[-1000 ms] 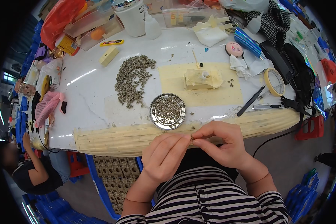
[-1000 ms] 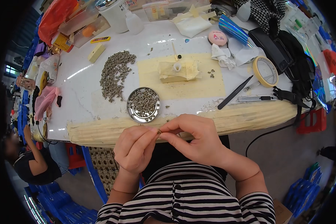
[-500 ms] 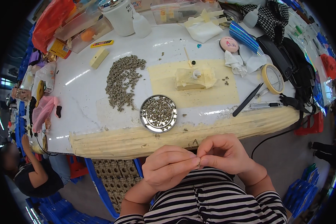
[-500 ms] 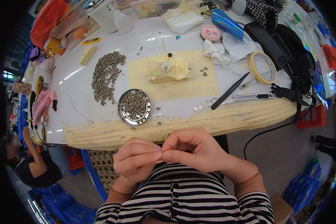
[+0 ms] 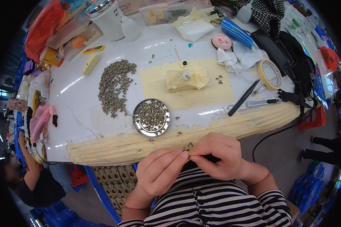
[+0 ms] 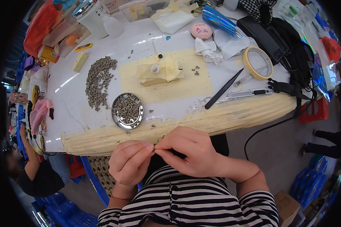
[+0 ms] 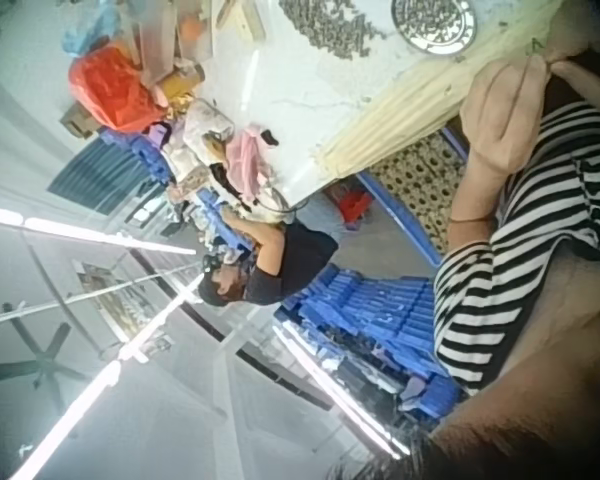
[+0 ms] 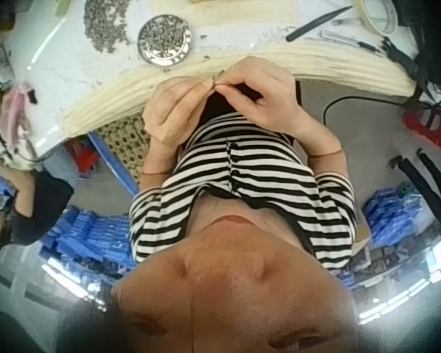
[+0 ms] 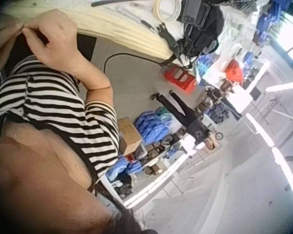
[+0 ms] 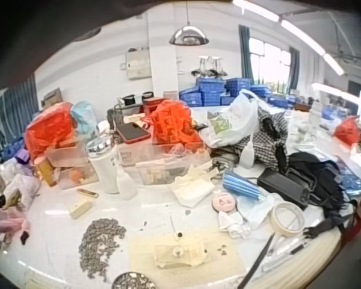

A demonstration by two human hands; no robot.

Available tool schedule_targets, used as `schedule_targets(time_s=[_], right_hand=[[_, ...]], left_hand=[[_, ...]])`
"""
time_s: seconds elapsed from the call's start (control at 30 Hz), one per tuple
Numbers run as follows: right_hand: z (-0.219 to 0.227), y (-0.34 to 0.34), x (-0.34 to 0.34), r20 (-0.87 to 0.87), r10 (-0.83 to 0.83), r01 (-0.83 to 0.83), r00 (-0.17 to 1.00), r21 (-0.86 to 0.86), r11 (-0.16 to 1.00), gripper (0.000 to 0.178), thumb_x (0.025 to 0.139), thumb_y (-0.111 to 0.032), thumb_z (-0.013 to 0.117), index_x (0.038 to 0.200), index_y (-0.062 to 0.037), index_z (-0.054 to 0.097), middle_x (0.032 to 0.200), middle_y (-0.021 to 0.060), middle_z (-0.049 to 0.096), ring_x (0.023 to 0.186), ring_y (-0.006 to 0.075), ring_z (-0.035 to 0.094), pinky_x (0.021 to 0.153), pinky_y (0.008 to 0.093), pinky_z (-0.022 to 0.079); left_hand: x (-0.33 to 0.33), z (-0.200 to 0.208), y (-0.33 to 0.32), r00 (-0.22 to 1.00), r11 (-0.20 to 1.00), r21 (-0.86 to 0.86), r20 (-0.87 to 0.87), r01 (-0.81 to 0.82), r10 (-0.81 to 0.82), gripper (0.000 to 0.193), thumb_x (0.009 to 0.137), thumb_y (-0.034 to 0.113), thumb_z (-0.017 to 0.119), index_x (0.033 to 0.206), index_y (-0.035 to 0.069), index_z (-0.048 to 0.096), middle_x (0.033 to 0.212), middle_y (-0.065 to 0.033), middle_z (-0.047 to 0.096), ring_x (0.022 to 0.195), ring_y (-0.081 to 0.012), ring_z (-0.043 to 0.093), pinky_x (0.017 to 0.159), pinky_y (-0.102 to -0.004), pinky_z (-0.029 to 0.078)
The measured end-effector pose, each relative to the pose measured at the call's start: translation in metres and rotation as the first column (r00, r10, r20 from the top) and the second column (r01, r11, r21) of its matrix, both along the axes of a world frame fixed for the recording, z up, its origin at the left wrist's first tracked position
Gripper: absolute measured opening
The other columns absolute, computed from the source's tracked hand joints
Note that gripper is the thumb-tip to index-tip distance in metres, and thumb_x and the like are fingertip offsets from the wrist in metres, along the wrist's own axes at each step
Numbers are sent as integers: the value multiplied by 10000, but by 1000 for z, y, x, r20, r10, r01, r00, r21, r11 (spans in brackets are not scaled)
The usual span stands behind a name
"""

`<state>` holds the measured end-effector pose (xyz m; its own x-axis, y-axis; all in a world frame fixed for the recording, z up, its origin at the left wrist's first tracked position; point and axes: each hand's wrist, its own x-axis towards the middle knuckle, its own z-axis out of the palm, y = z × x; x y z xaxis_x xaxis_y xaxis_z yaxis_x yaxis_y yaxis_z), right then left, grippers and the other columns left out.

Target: The person picks up a small metal piece and a plastic component from the table and joins them together by hand.

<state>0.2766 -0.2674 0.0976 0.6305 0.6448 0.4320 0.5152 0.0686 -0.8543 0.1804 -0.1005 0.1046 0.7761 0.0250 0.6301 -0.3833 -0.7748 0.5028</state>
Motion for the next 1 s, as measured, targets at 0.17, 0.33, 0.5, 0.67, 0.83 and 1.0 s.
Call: schedule_targets(time_s=[0.17, 0.33, 0.5, 0.67, 0.83, 1.0], right_hand=[[2, 1, -1, -28, 4, -5, 1000, -18, 1000, 82, 827, -4, 737, 892, 2, 688, 798, 78, 678, 679, 193, 651, 597, 280, 500], [6, -3, -1, -527, 147, -159, 837, 23, 987, 61, 895, -18, 688, 935, 23, 668, 821, 69, 688, 732, 117, 666, 657, 236, 525], [1, -2, -2, -622, 165, -153, 765, 73, 986, 80, 932, -25, 650, 973, 43, 655, 850, 63, 691, 770, 83, 658, 696, 219, 536], [1, 0, -2, -585, 147, -132, 798, 69, 989, 84, 929, -20, 649, 978, 48, 653, 852, 65, 687, 774, 88, 662, 709, 224, 543], [-1, 2, -2, -501, 124, -108, 857, 61, 992, 85, 923, -18, 654, 977, 47, 651, 863, 68, 683, 790, 93, 668, 723, 232, 552], [3, 4, 0, -412, 49, -53, 910, 2, 999, 64, 884, 0, 682, 938, 28, 663, 852, 79, 674, 765, 139, 673, 705, 255, 554]], left_hand=[[2, -1, 1, 1000, 999, -49, -16, 8, -9, 277, 671, -31, 799, 935, 19, 728, 836, -89, 682, 739, -247, 666, 626, -311, 546], [5, -6, 4, 996, 967, -242, -16, 81, -87, 273, 695, -27, 801, 954, 19, 728, 861, -89, 692, 745, -240, 668, 636, -308, 541], [8, -16, 5, 993, 915, -389, -15, 104, -119, 227, 732, -24, 795, 945, 14, 726, 866, -97, 697, 735, -233, 663, 631, -303, 529], [8, -18, 3, 993, 902, -426, -44, 77, -106, 177, 772, -19, 775, 940, -12, 720, 838, -107, 680, 744, -218, 656, 638, -289, 515], [8, -18, 3, 993, 886, -459, -57, 68, -105, 207, 762, -40, 780, 957, -1, 724, 846, -99, 686, 734, -224, 658, 644, -297, 529], [8, -21, 4, 991, 829, -555, -61, 69, -123, 205, 765, -56, 772, 957, -1, 727, 854, -103, 682, 750, -216, 657, 661, -295, 529]])
